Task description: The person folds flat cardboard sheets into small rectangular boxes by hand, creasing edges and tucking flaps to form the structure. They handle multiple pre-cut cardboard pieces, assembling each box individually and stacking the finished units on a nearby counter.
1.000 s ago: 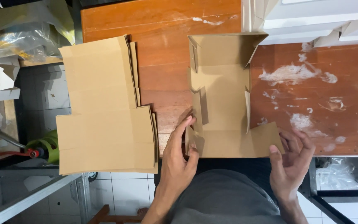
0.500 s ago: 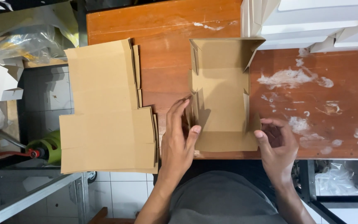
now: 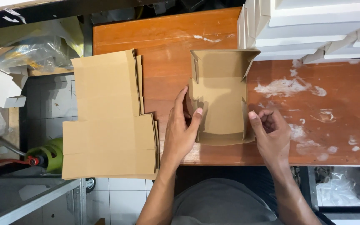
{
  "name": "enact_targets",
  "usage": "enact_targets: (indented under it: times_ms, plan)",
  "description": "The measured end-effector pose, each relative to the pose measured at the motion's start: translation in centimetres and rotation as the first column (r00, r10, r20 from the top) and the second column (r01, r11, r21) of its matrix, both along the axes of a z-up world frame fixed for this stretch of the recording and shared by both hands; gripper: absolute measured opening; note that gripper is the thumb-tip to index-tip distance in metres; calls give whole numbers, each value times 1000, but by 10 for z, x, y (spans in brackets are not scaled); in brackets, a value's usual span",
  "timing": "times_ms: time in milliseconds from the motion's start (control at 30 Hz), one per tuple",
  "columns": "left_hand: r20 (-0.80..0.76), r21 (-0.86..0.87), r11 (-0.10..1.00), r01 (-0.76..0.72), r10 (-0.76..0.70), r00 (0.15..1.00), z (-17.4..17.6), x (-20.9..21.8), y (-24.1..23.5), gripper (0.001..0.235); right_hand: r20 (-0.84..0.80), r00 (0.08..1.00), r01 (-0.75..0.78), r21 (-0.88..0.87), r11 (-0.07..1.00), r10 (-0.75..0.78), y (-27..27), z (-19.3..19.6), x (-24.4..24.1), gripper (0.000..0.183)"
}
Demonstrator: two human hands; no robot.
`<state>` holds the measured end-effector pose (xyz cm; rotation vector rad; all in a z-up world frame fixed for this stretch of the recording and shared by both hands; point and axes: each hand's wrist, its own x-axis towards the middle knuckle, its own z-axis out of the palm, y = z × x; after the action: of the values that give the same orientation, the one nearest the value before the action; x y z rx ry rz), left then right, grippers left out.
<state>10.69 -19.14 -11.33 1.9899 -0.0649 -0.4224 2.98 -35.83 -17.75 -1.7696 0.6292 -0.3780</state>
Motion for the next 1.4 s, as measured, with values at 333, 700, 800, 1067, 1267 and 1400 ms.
enact_targets:
  times_ms: [333,700,800,1067,1267,1400]
  plan:
    - [-2,-275,960,-56,58,998,-37,-3,1,49,-28,999,-32,-52,998,30,3,4,-2,15]
    - [63,-163,987,7,4,998,-12,4,3,54,-153,967,-210,-9,978,206,9,29,1,38]
    - [85,-46,999,21,-17,996,1,9,-5,54,-199,960,-212,-53,976,198,12,29,2,44]
    - [87,154,979,136,-151,985,-3,11,-9,41,-106,988,-122,-52,991,116,11,18,-7,35]
    - [204,202,979,34,-76,976,-9,12,-14,35,3,996,-87,-117,989,88,19,23,-6,39]
    - [271,171,985,-3,-44,961,-18,13,-12,39,35,995,-88,-173,981,95,22,28,-3,43]
